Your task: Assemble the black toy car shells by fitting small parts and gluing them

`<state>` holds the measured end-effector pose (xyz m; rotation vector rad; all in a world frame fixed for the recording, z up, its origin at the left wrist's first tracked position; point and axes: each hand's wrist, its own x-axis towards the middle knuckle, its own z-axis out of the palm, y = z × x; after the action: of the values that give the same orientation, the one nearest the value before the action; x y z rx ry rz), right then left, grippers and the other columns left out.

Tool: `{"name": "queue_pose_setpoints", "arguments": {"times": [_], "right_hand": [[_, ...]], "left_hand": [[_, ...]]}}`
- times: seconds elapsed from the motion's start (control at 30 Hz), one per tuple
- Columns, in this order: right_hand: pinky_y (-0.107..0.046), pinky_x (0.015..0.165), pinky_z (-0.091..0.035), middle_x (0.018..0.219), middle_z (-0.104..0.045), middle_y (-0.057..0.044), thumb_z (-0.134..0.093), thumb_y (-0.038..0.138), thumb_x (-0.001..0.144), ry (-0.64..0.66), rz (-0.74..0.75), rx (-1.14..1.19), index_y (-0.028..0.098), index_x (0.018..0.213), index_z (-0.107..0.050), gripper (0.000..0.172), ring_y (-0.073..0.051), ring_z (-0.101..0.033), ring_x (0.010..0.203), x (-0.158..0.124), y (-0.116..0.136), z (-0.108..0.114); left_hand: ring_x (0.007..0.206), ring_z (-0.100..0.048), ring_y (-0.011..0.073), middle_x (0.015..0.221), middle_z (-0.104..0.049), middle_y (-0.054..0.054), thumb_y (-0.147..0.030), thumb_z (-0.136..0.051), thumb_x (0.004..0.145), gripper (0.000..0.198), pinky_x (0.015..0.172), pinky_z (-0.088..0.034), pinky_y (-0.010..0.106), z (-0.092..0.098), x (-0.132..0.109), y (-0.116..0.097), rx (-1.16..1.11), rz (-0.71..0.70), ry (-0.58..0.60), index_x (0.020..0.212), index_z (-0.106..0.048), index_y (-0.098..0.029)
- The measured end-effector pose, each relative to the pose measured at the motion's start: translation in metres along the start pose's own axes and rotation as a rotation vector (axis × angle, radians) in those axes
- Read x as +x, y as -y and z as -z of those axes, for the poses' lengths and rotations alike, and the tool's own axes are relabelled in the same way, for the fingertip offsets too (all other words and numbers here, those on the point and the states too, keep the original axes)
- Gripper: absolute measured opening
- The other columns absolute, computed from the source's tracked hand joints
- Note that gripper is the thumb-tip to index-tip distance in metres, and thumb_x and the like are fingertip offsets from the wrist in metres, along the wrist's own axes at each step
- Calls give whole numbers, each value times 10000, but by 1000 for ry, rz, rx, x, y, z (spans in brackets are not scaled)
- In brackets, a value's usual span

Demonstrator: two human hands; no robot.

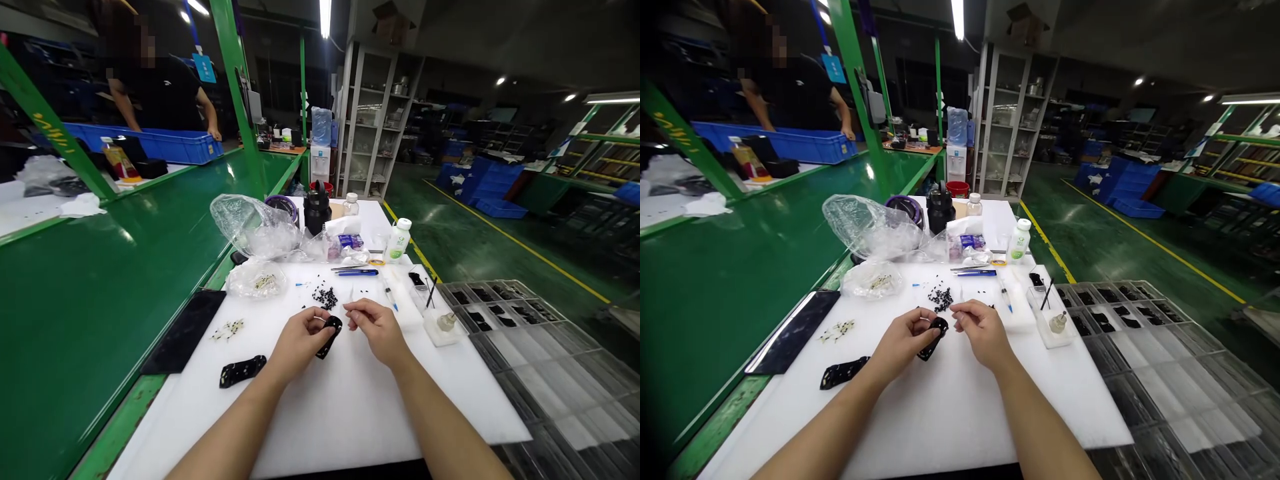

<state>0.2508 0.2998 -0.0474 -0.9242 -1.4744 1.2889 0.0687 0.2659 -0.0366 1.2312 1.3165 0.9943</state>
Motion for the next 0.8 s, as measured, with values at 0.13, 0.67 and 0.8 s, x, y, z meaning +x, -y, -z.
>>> {"name": "queue_pose_setpoints", "arguments": {"times": [0.13,0.67,0.8], "right_hand": [[-334,703,-551,880,-717,-92,-666,333,832,-29,-47,30,161,950,-717,215,-173,-664,713,-2,1,-3],[-297,583,-528,819,-743,-83,-774,297,709,-56,-110,211,170,826,-751,175,-168,-665,624,-1,7,-4],[-281,600,-506,824,-742,-71,-764,274,720,-56,-94,169,182,803,-745,125,-167,-663,670,-2,8,-4]], "left_hand": [[572,-493,113,656,-576,-11,-368,-661,737,291,520,-360,215,1,0,-1,-27,-3,-54,914,-568,-156],[625,-519,104,698,-607,-9,-334,-696,767,260,559,-390,207,1,-3,-1,-118,-5,-22,915,-579,-156],[655,-549,120,729,-629,10,-345,-704,768,261,581,-418,224,1,-3,-2,-115,-51,5,927,-638,-149]]}}
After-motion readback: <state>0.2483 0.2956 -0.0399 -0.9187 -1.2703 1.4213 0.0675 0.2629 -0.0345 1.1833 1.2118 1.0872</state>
